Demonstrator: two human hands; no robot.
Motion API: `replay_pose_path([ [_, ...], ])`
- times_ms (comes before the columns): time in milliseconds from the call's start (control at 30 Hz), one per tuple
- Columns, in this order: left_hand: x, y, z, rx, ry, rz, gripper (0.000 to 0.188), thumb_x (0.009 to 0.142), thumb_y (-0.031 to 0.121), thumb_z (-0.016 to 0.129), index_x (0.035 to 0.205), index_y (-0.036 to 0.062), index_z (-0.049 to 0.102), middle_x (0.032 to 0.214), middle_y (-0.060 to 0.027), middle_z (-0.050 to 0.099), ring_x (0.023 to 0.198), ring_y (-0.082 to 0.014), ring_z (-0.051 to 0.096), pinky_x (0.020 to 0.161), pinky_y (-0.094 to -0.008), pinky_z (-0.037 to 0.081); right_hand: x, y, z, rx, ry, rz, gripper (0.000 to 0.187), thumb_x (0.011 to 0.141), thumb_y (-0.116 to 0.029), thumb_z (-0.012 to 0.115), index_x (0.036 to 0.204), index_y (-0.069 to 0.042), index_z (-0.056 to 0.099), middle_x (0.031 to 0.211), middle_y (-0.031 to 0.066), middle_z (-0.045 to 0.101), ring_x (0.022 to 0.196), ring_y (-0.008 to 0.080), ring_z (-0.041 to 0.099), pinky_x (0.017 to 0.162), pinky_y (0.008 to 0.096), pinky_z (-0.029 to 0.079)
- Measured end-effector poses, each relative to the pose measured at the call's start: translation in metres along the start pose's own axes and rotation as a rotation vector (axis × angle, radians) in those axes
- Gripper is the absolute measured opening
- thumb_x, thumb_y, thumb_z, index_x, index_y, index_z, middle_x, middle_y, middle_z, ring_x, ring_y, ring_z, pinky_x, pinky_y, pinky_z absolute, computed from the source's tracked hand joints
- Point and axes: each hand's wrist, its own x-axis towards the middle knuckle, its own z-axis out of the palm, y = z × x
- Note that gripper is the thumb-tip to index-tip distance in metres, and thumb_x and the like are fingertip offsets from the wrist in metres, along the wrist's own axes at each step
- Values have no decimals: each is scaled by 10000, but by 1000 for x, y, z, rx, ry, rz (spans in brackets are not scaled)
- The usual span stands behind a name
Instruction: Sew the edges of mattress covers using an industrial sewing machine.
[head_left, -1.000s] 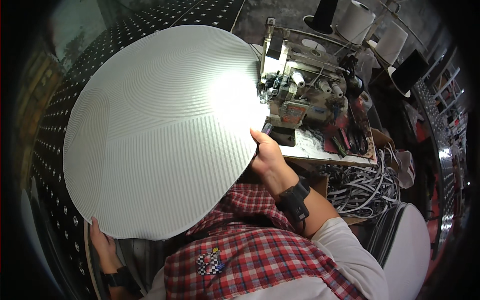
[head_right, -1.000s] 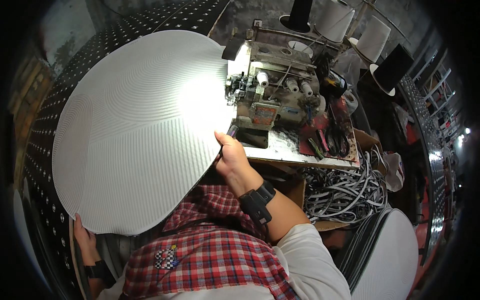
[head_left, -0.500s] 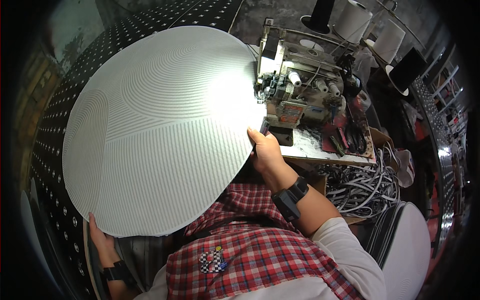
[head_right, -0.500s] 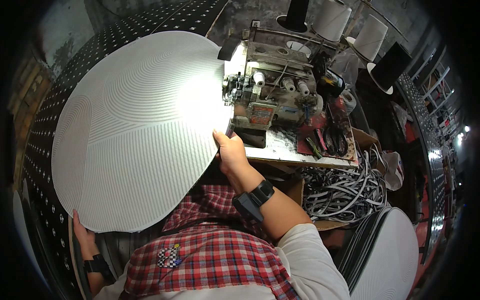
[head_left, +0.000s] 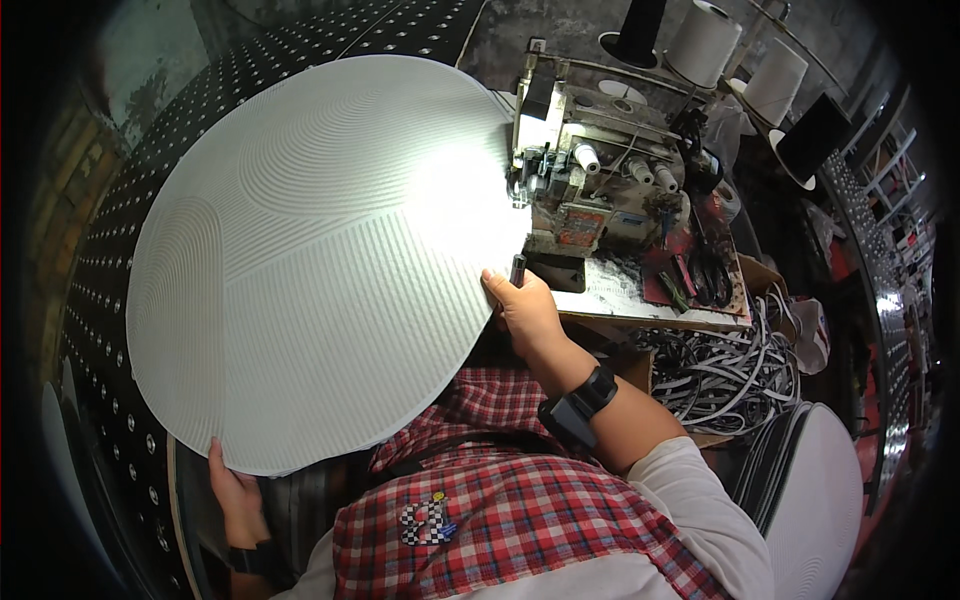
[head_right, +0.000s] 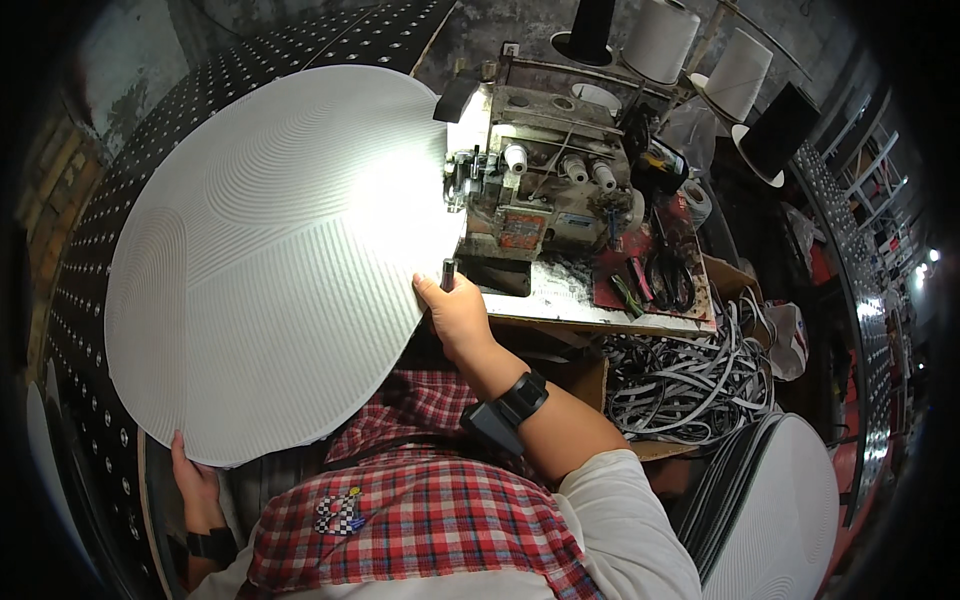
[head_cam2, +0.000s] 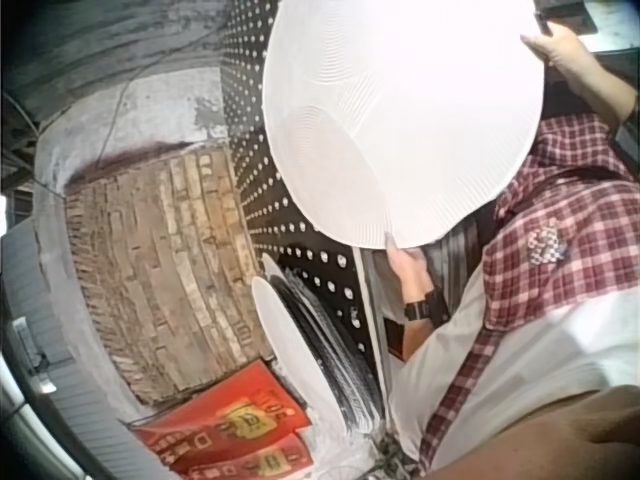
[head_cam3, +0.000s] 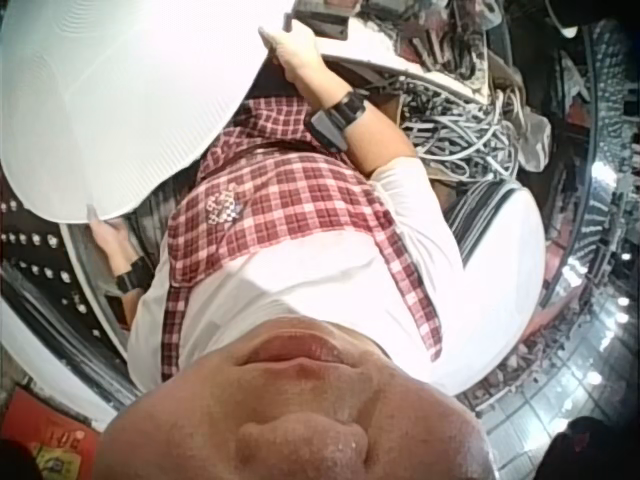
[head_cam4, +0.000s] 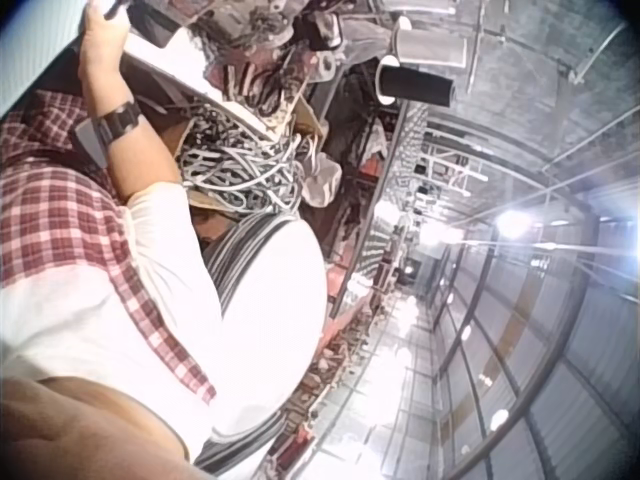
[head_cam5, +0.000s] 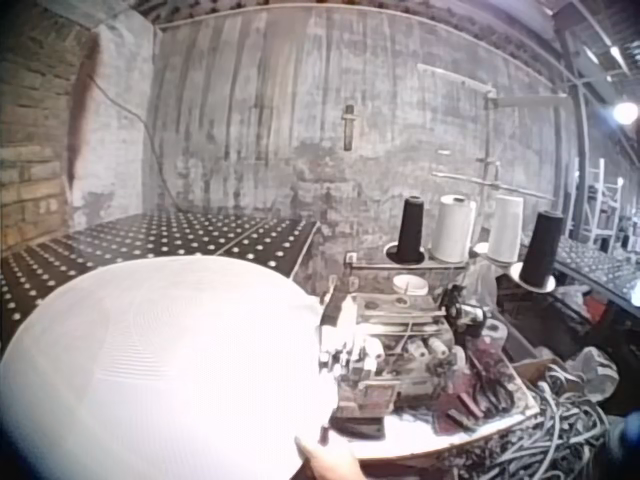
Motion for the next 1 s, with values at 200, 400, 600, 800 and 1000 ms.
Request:
replay_pose_path([
  [200, -28, -18, 14, -1, -171, -44, 471, 833, 259, 468, 1185, -37, 366, 1180, -123, 461, 1068, -228, 468, 904, -346, 375, -9, 1, 1, -75, 6, 13, 208, 781, -219, 603, 810, -20, 548, 600, -17, 492, 444, 43, 381, 382, 197, 298],
  [400, -54, -32, 34, 114, -290, -206, 419, 849, 251, 429, 1162, -23, 382, 1100, -127, 488, 968, -194, 506, 811, -305, 415, -21, -1, 2, -60, -4, 36, 249, 786, -187, 597, 914, 21, 546, 779, 47, 574, 631, 78, 498, 540, 215, 403],
  [600, -56, -34, 22, 534, -535, -350, 462, 840, 323, 397, 1147, -22, 405, 1065, -122, 517, 925, -192, 521, 765, -297, 405, -27, 4, -1, -63, -22, 49, 250, 788, -173, 597, 937, 18, 533, 826, 60, 579, 695, 92, 517, 606, 226, 421],
  [800, -41, -22, 35, -30, -129, 35, 520, 818, 299, 442, 1194, -45, 337, 1160, -158, 459, 1028, -238, 484, 870, -329, 380, -28, 5, -6, -98, -33, 62, 231, 786, -222, 600, 874, -20, 529, 690, 17, 542, 544, 68, 476, 448, 200, 358],
  [1000, -41, -34, 16, 141, -475, -174, 448, 847, 255, 428, 1190, -21, 341, 1144, -131, 467, 1034, -229, 481, 886, -349, 386, -33, 1, -3, -102, -28, 61, 243, 783, -264, 600, 835, -39, 526, 674, 17, 535, 515, 83, 491, 426, 197, 350],
])
